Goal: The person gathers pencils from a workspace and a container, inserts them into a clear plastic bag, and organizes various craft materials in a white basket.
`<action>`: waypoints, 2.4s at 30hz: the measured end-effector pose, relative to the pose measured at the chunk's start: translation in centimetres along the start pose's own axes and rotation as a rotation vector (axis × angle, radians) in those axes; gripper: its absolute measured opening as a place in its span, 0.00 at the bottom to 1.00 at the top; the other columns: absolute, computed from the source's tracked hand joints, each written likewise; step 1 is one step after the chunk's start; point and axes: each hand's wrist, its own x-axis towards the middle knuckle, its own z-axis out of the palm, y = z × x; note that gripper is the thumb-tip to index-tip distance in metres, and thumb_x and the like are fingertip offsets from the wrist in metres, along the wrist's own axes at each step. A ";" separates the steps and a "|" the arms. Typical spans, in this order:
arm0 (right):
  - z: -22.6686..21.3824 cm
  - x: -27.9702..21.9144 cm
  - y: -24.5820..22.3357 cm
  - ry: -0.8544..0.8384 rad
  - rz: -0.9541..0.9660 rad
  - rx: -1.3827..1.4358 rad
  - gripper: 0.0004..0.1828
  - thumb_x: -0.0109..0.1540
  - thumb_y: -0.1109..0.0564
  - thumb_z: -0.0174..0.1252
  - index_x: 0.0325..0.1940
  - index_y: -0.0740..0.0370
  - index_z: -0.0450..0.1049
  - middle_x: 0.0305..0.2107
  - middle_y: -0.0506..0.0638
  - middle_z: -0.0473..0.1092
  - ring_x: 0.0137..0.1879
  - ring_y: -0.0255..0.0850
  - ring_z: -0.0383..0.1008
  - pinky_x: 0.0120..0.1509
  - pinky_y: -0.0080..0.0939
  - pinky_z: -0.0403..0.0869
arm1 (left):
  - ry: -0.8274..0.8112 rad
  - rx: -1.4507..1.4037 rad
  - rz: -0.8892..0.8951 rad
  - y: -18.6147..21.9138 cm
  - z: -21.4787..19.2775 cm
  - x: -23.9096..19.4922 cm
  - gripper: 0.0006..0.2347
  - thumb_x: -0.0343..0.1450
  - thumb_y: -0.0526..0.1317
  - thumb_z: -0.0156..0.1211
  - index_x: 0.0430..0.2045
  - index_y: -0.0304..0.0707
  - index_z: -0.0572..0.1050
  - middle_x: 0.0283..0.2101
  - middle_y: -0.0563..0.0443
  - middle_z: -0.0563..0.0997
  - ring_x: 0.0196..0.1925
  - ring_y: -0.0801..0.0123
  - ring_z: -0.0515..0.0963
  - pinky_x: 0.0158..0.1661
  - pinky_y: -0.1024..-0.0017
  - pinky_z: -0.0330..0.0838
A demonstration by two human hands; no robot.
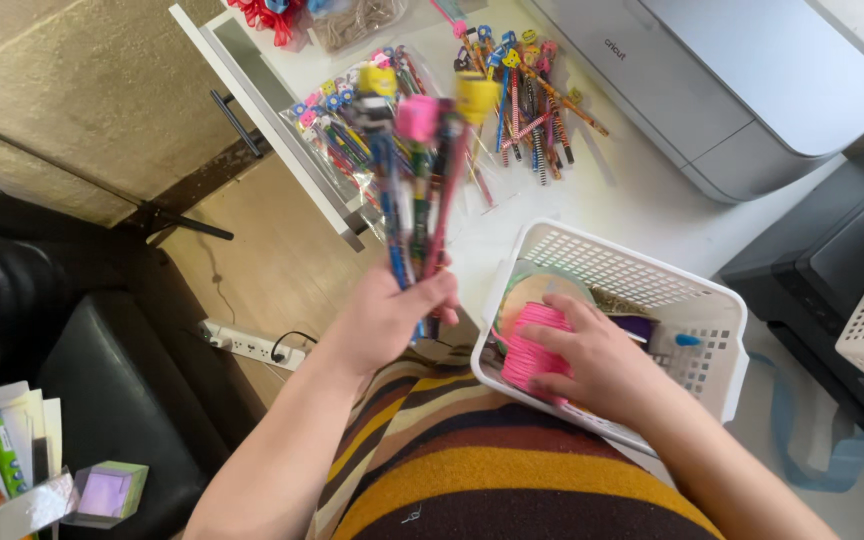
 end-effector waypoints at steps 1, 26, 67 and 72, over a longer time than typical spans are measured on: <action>0.9 0.0 0.2 -0.010 0.026 -0.060 0.26 0.46 0.43 0.66 0.47 0.47 0.75 0.51 0.59 0.65 0.56 0.66 0.63 0.60 0.59 0.64 | 0.031 0.005 0.036 0.2 -0.7 -0.2 0.05 0.67 0.38 0.55 0.27 0.34 0.73 0.20 0.44 0.78 0.23 0.63 0.80 0.30 0.69 0.78; 10.7 4.0 -3.9 0.566 0.327 -0.488 0.15 0.47 0.46 0.54 0.39 0.40 0.72 0.46 0.55 0.67 0.59 0.61 0.65 0.62 0.60 0.63 | 0.158 -0.092 -0.129 -0.1 -14.1 -7.3 0.10 0.64 0.31 0.58 0.36 0.26 0.68 0.26 0.36 0.81 0.25 0.61 0.82 0.25 0.73 0.76; 4.3 16.4 2.6 0.017 0.111 1.322 0.22 0.53 0.61 0.58 0.48 0.77 0.67 0.25 0.63 0.71 0.22 0.38 0.70 0.21 0.32 0.69 | 0.131 0.142 -0.404 -7.5 1.5 9.1 0.08 0.59 0.47 0.61 0.20 0.47 0.72 0.20 0.56 0.77 0.31 0.67 0.79 0.40 0.72 0.73; 5.3 16.5 4.9 0.094 0.299 1.347 0.10 0.51 0.70 0.57 0.37 0.77 0.70 0.36 0.70 0.72 0.38 0.49 0.74 0.38 0.43 0.73 | 0.130 0.382 -0.487 -4.9 2.2 10.0 0.15 0.59 0.50 0.56 0.31 0.43 0.69 0.33 0.47 0.78 0.45 0.54 0.77 0.49 0.60 0.70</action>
